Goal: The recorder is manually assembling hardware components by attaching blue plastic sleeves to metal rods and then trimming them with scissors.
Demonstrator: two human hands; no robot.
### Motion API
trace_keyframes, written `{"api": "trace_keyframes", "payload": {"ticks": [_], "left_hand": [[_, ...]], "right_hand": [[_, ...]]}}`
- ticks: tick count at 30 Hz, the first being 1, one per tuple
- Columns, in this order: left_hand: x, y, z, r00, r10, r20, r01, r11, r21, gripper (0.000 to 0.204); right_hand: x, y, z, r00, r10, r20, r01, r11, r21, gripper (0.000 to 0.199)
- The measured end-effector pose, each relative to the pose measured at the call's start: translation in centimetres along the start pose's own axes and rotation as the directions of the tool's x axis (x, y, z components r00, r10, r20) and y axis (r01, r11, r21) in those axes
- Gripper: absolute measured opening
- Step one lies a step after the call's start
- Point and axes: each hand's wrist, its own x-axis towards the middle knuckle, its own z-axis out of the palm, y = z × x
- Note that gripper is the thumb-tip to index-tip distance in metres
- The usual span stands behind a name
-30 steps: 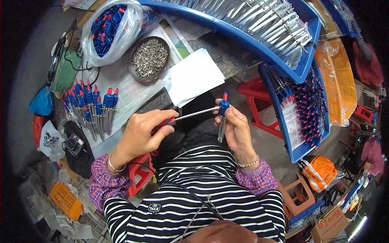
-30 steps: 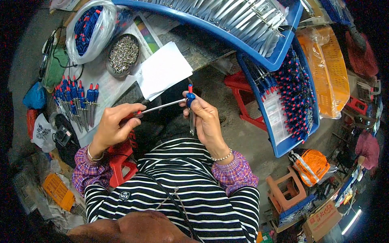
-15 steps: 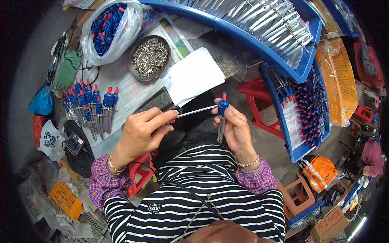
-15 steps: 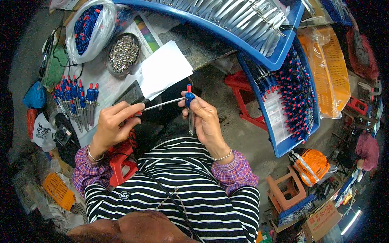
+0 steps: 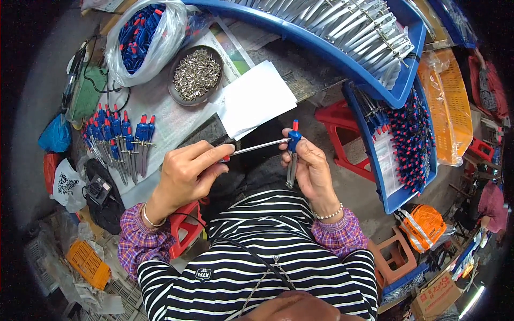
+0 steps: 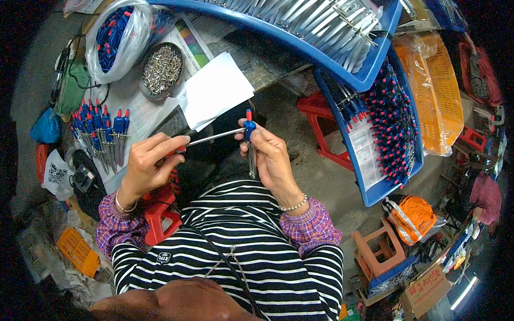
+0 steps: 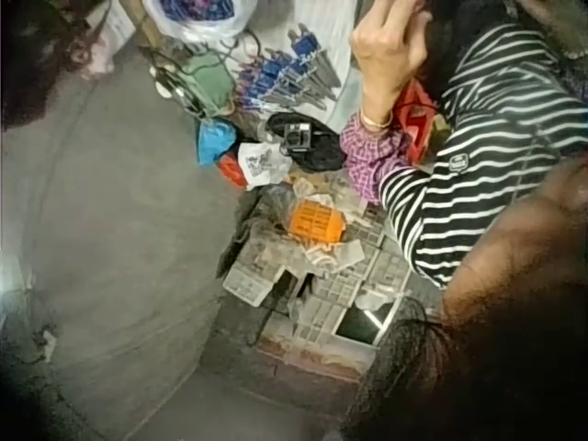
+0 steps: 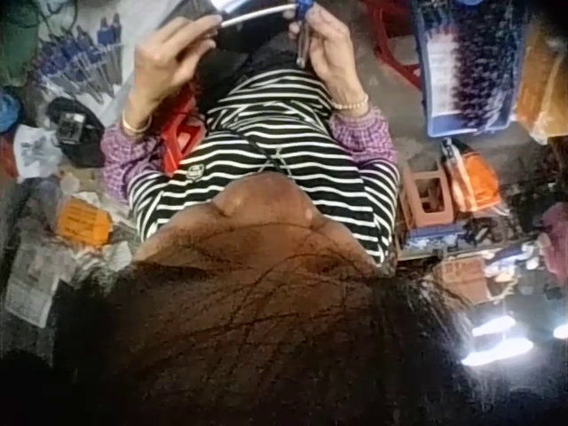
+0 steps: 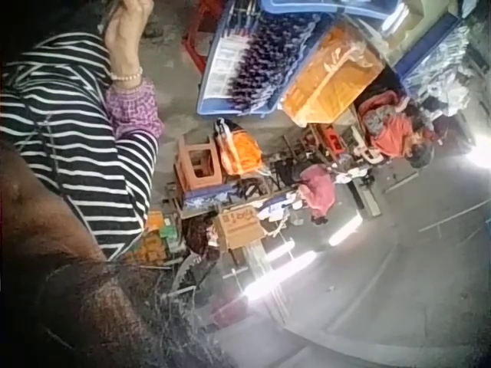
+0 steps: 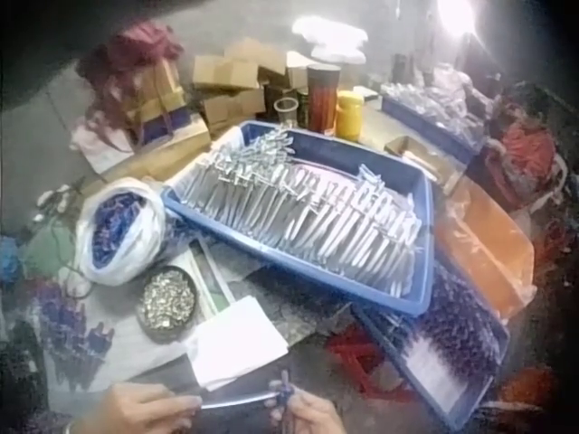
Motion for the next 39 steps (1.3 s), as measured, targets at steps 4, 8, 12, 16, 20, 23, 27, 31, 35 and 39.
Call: {"api": "trace_keyframes", "payload": {"ticks": [4, 8, 12, 16, 20, 23, 27, 31, 35, 39], "left_hand": [[0.2, -0.1, 0.1, 1.0, 0.012, -0.005, -0.012, 1.0, 0.027, 0.039], [0.7, 0.3, 0.0, 0.961, 0.238, -0.14, -0.191, 0.938, 0.288, 0.032], [0.3, 0.9, -0.2, 0.999, 0.027, 0.033, -0.03, 0.995, 0.098, 0.028], [-0.1, -0.5, 0.9, 0.997, -0.08, 0.022, 0.083, 0.973, -0.215, 0.026], [0.6, 0.1, 0.0, 0.981, -0.125, 0.146, 0.152, 0.97, -0.191, 0.027], [0.3, -0.3, 0.4, 0.981, -0.136, 0.135, 0.165, 0.96, -0.226, 0.024], [0.5, -0.7, 1.4, 0.973, -0.206, 0.107, 0.233, 0.864, -0.447, 0.02], [2.6, -0.6, 3.1, 0.992, -0.127, -0.027, 0.102, 0.89, -0.445, 0.017], [4.1, 0.5, 5.2, 0.991, -0.092, -0.102, 0.027, 0.86, -0.51, 0.018], [4.0, 0.5, 5.9, 0.993, -0.048, -0.112, -0.003, 0.91, -0.415, 0.019]], "right_hand": [[0.0, 0.0, 0.0, 1.0, 0.003, 0.005, -0.003, 1.0, -0.009, 0.046], [0.1, 0.2, -0.1, 0.999, -0.041, -0.004, 0.04, 0.996, -0.079, 0.046], [0.0, 0.2, -0.1, 0.998, -0.058, -0.012, 0.056, 0.992, -0.109, 0.046], [0.0, 0.3, 0.0, 0.998, -0.057, -0.017, 0.054, 0.99, -0.13, 0.046], [0.1, 0.2, -0.2, 0.997, -0.072, -0.028, 0.067, 0.988, -0.137, 0.045], [-0.1, 0.0, 0.0, 0.999, -0.049, -0.019, 0.047, 0.992, -0.12, 0.044], [-0.1, 0.1, 0.2, 1.0, 0.007, 0.014, -0.007, 0.999, -0.047, 0.046], [-0.4, 0.5, 1.1, 0.994, 0.089, 0.059, -0.09, 0.996, 0.019, 0.04], [-0.7, 0.9, 1.6, 0.985, 0.157, 0.072, -0.16, 0.987, 0.033, 0.041], [-0.8, 1.1, 1.6, 0.976, 0.209, 0.069, -0.212, 0.976, 0.047, 0.037]]}}
